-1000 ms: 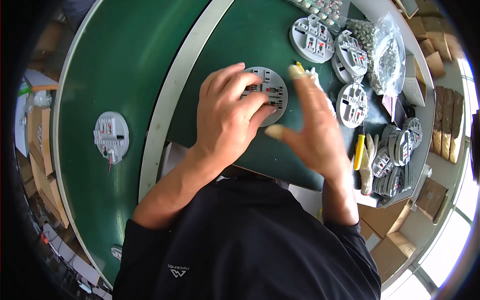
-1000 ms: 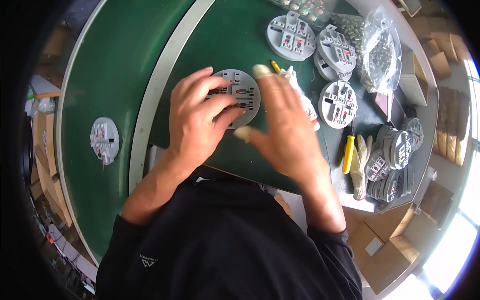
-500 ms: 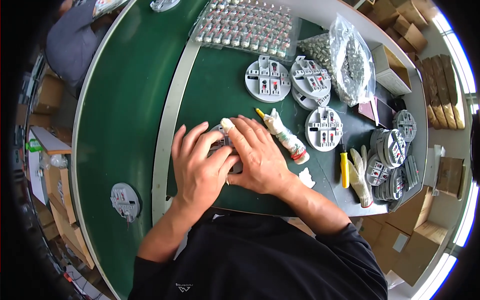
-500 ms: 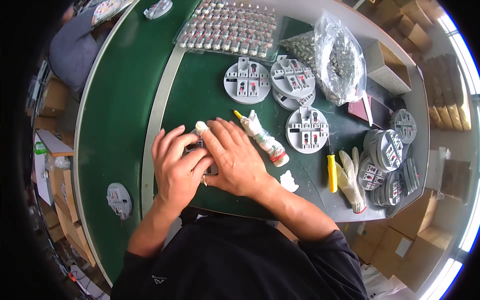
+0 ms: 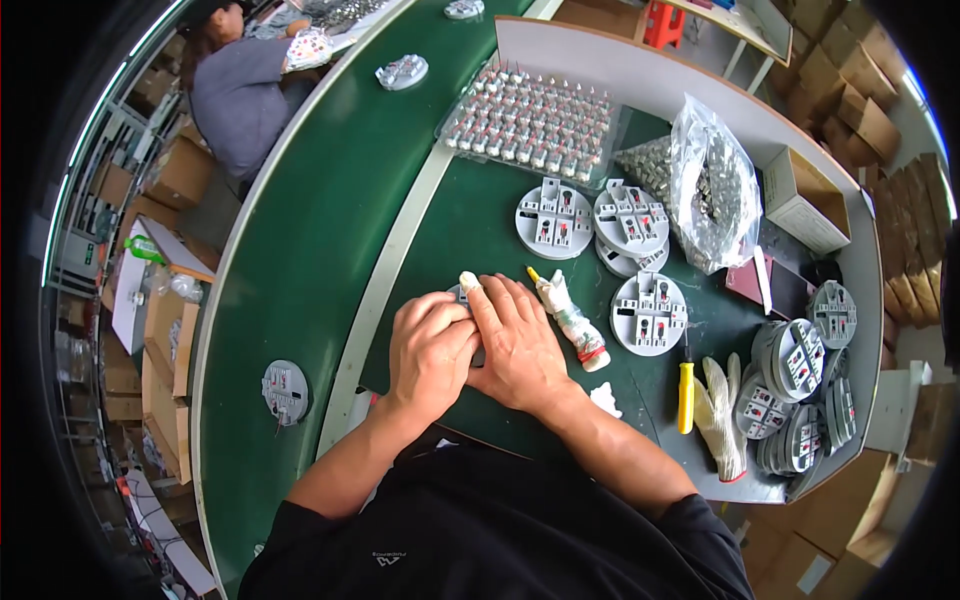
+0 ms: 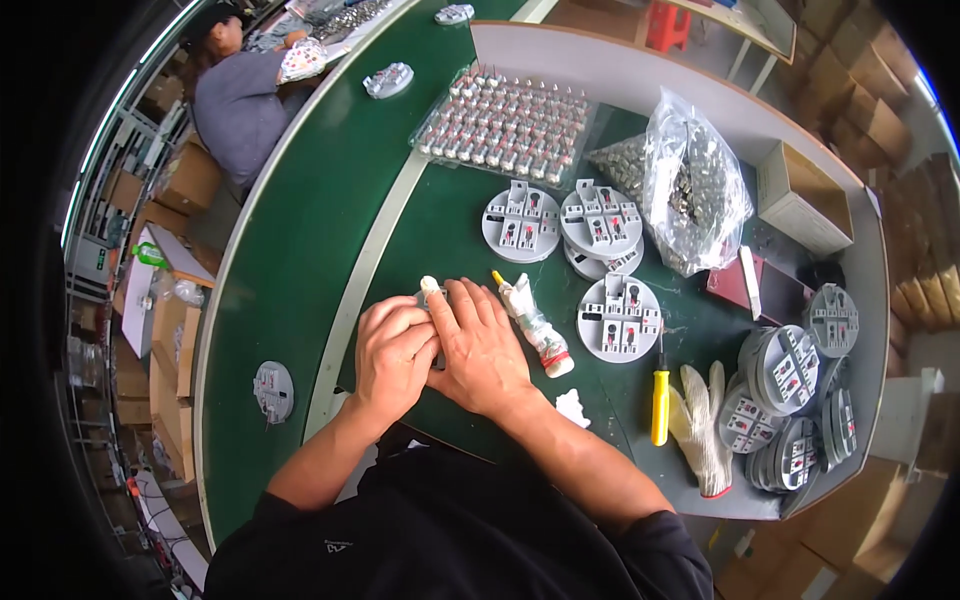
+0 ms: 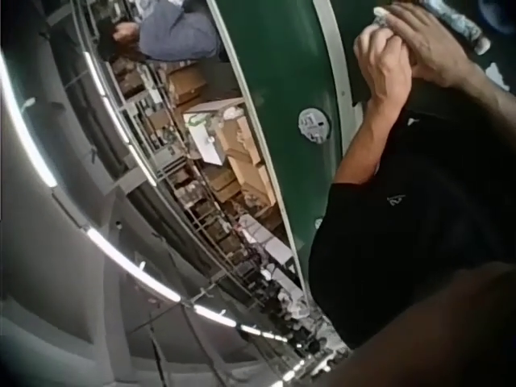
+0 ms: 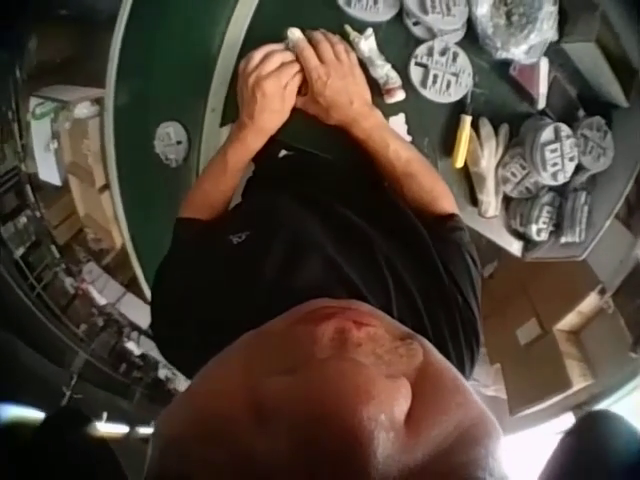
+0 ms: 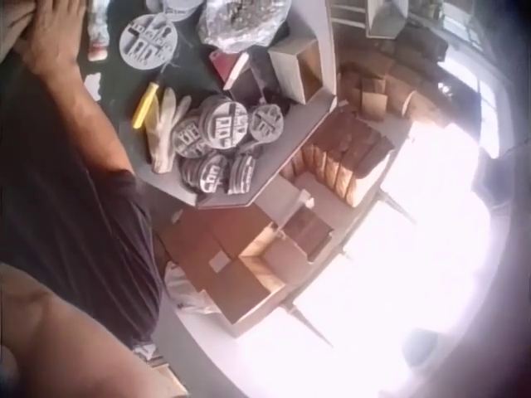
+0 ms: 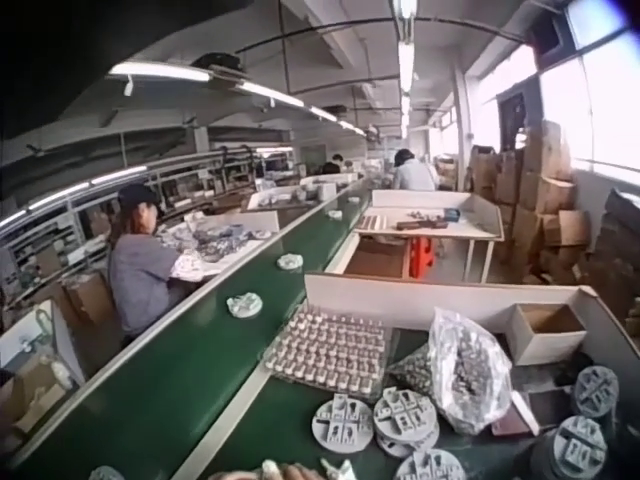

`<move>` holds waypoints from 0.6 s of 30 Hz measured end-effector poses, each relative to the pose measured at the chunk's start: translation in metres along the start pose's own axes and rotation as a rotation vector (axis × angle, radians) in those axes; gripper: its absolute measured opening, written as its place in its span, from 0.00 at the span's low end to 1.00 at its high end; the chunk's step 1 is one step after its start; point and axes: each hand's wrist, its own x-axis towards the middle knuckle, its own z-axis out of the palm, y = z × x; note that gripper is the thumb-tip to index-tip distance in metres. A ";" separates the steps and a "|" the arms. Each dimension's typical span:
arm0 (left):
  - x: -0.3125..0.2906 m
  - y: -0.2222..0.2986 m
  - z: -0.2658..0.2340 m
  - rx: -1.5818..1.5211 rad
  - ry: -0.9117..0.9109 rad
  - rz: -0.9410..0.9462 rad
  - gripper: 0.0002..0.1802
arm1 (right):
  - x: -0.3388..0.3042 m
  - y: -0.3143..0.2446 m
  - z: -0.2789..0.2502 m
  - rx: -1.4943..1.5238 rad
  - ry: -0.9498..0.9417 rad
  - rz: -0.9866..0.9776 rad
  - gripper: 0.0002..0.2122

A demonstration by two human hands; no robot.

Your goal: Assembling small electronic components by applying adhesive and fitting plastic parts together on a factory assembly line.

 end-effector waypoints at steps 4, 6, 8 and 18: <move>0.005 -0.007 -0.001 -0.088 -0.046 0.101 0.04 | -0.001 0.001 -0.001 0.007 0.014 -0.024 0.49; 0.010 -0.019 -0.004 -0.104 -0.093 0.122 0.04 | 0.000 0.002 -0.004 0.013 -0.012 -0.007 0.50; 0.014 -0.024 -0.007 -0.173 -0.200 0.168 0.05 | 0.000 0.003 -0.007 0.015 -0.032 -0.015 0.50; -0.006 0.004 0.015 0.035 0.118 -0.022 0.06 | 0.003 0.011 0.009 0.017 0.041 -0.001 0.53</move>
